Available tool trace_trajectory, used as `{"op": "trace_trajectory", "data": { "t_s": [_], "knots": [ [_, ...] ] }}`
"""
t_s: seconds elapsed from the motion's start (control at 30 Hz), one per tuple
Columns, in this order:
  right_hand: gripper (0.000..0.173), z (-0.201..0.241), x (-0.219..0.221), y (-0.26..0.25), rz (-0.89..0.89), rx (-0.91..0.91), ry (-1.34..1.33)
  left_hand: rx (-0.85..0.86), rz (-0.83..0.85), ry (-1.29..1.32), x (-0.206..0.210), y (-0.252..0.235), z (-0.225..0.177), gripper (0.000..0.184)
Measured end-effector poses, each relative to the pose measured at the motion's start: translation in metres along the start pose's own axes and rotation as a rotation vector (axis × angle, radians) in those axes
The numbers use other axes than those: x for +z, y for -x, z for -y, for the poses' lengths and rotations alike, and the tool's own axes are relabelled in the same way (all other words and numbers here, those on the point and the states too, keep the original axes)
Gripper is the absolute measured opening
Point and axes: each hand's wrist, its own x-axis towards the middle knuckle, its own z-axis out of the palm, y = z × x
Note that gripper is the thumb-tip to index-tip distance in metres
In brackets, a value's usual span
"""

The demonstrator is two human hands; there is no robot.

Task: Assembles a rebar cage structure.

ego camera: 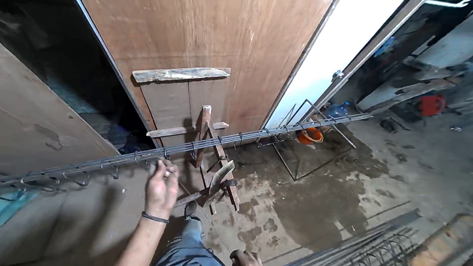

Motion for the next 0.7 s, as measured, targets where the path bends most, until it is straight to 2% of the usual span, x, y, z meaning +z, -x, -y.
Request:
{"op": "trace_trajectory", "data": {
  "t_s": [0.1, 0.17, 0.2, 0.27, 0.37, 0.53, 0.7],
  "knots": [
    [0.041, -0.009, 0.008, -0.055, 0.180, -0.053, -0.250, -0.088, 0.043, -0.196, -0.020, 0.011, 0.045, 0.020],
    [0.052, 0.015, 0.011, -0.100, 0.235, -0.055, -0.413, -0.148, 0.032, -0.292, -0.037, 0.009, 0.069, 0.018],
    [0.052, 0.030, 0.015, -0.123, 0.183, -0.051, -0.510, -0.169, 0.025, -0.359, -0.046, 0.003, 0.077, 0.017],
    [0.046, 0.060, 0.028, -0.172, -0.034, -0.042, -0.705, -0.190, 0.008, -0.523, -0.061, -0.020, 0.087, 0.014],
    [0.033, 0.082, 0.052, -0.256, -0.325, -0.063, -0.830, -0.260, -0.044, -0.722, -0.080, -0.073, 0.096, 0.016],
    [0.027, 0.079, 0.098, -0.368, -0.338, 0.016, -0.840, -0.388, -0.223, -0.893, -0.114, -0.174, 0.119, 0.014],
    [0.022, 0.059, 0.142, -0.450, -0.367, 0.366, -0.868, -0.528, -0.261, -1.046, -0.161, -0.243, 0.158, 0.026]
  ]
}}
